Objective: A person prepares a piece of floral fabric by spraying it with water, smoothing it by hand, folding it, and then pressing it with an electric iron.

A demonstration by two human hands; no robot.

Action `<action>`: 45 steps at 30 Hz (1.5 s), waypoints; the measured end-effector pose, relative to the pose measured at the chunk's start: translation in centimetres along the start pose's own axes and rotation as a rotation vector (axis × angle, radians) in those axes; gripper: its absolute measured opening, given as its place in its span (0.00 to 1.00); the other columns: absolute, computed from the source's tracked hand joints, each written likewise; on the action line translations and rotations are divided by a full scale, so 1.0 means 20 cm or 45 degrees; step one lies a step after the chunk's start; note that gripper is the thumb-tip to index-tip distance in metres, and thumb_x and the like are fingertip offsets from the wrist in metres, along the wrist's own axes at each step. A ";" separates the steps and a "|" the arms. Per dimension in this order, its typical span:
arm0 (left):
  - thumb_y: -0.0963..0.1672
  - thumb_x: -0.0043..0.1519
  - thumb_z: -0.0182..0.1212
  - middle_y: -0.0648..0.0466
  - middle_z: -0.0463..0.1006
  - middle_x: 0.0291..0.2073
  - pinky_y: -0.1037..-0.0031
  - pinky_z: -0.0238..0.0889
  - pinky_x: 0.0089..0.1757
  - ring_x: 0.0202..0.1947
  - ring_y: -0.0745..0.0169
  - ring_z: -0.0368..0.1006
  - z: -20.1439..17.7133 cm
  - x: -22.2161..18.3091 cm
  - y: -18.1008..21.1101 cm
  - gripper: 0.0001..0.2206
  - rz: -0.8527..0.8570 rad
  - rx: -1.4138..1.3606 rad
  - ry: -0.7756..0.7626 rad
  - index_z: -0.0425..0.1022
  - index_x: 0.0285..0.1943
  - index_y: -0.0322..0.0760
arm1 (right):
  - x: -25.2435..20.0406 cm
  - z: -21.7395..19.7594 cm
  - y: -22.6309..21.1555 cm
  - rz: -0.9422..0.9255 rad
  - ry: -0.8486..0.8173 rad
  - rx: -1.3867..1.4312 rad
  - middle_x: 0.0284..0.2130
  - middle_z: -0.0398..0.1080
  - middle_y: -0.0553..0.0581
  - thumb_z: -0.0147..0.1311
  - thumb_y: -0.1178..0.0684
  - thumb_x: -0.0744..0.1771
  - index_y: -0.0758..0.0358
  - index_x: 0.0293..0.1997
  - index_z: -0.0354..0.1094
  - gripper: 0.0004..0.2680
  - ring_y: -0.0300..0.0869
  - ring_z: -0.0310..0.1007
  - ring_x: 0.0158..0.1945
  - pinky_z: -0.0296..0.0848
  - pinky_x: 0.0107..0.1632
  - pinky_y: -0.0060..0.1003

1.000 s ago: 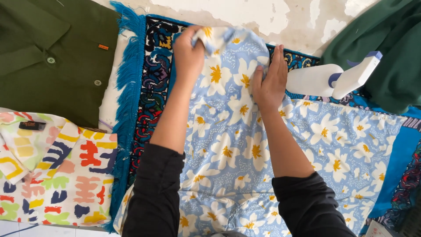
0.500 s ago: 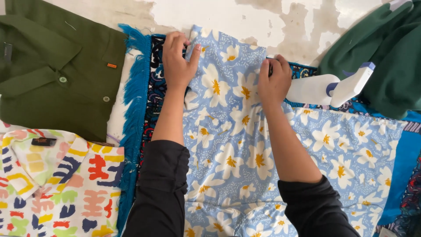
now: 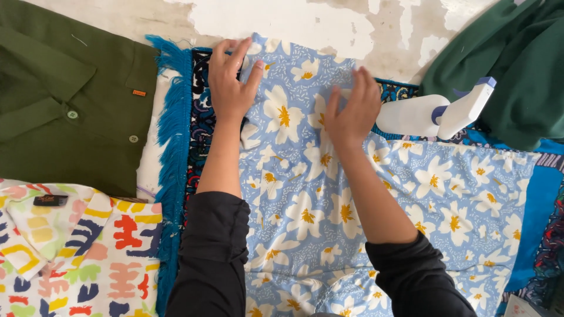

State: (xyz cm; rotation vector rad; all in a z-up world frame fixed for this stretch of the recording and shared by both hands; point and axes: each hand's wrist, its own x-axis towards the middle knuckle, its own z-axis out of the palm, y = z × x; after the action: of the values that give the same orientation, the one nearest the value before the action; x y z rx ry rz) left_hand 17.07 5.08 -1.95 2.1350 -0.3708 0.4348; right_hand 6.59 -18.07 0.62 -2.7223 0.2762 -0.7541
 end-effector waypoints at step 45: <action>0.58 0.74 0.37 0.52 0.47 0.78 0.50 0.31 0.70 0.78 0.51 0.41 -0.11 -0.13 0.17 0.29 0.102 0.633 -0.654 0.56 0.82 0.48 | -0.16 -0.05 -0.06 -0.278 -0.672 -0.111 0.78 0.35 0.60 0.32 0.37 0.73 0.43 0.81 0.43 0.23 0.64 0.27 0.80 0.36 0.76 0.69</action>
State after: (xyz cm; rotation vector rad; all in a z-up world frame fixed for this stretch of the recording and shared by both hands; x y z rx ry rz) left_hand 12.98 5.25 0.50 2.7212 -0.6952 0.0048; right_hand 3.49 -16.43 0.28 -2.9366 -0.1122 -0.0503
